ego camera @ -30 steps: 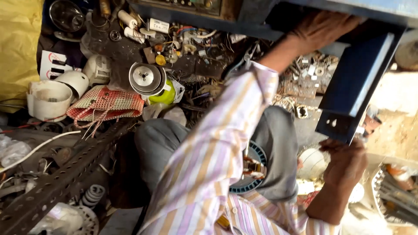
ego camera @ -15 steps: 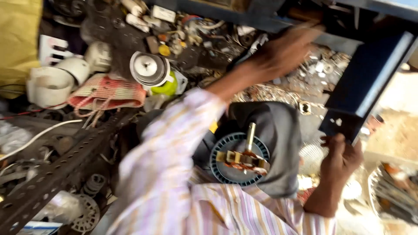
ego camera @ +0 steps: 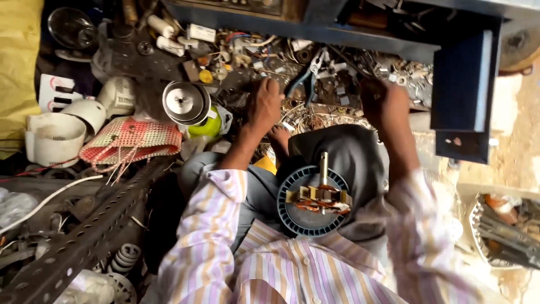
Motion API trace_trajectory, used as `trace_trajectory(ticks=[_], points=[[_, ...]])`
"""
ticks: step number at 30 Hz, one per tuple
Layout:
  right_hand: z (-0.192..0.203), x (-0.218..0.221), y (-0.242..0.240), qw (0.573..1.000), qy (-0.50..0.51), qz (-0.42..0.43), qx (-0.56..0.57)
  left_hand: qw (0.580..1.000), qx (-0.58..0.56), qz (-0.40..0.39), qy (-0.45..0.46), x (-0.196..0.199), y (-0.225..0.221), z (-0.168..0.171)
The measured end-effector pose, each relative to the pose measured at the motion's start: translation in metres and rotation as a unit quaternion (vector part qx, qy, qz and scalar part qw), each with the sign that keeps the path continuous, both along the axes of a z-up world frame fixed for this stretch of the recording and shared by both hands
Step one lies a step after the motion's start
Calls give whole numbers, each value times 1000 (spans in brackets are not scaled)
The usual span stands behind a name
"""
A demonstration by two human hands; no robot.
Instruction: The person sits on the floor of a cluttered repair workshop and works on a small electric motor armature resting on their lap. They fit small components onto the armature shaft by hand, pick matching small parts from the workbench above, and press pieces into place, occasionally reaching into a blue cabinet drawer for parts.
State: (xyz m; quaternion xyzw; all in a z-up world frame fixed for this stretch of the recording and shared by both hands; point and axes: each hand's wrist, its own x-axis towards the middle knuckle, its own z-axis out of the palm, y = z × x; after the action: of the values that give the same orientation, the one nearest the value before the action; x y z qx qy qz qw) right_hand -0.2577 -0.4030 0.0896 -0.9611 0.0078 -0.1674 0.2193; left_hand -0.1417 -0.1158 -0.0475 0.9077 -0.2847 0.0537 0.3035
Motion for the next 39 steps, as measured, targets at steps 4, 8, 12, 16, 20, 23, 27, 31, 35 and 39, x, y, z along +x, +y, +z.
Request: trace_trajectory(ticks=[4, 8, 12, 16, 20, 23, 27, 31, 35, 39], points=[[-41, 57, -17, 995, 25, 28, -96, 995, -64, -25, 77, -2, -7, -6], [-56, 71, -20, 993, 69, 0, -94, 992, -96, -30, 81, -2, -31, 5], [-57, 70, -23, 991, 70, -8, -117, 995, -95, -40, -6, 1, -50, -2], [-37, 51, -26, 995, 50, -12, -91, 991, -105, -36, 72, 0, -64, -48], [12, 20, -39, 992, 95, -59, -59, 986, -120, -34, 112, -1, -61, -46], [52, 14, -46, 995, 18, -18, -95, 987, -125, -37, 93, 0, -68, -66], [41, 46, -82, 940, 2, -18, -340, 981, -149, -44, 112, 0, -68, -68], [39, 86, -78, 956, -28, 88, -279, 991, -109, -41, 70, -1, -50, -34], [33, 90, -76, 940, -56, 80, -328, 986, -118, -44, 110, -1, -53, -43], [32, 84, -79, 948, 16, 57, -312, 987, -133, -49, 79, 5, -53, -46]])
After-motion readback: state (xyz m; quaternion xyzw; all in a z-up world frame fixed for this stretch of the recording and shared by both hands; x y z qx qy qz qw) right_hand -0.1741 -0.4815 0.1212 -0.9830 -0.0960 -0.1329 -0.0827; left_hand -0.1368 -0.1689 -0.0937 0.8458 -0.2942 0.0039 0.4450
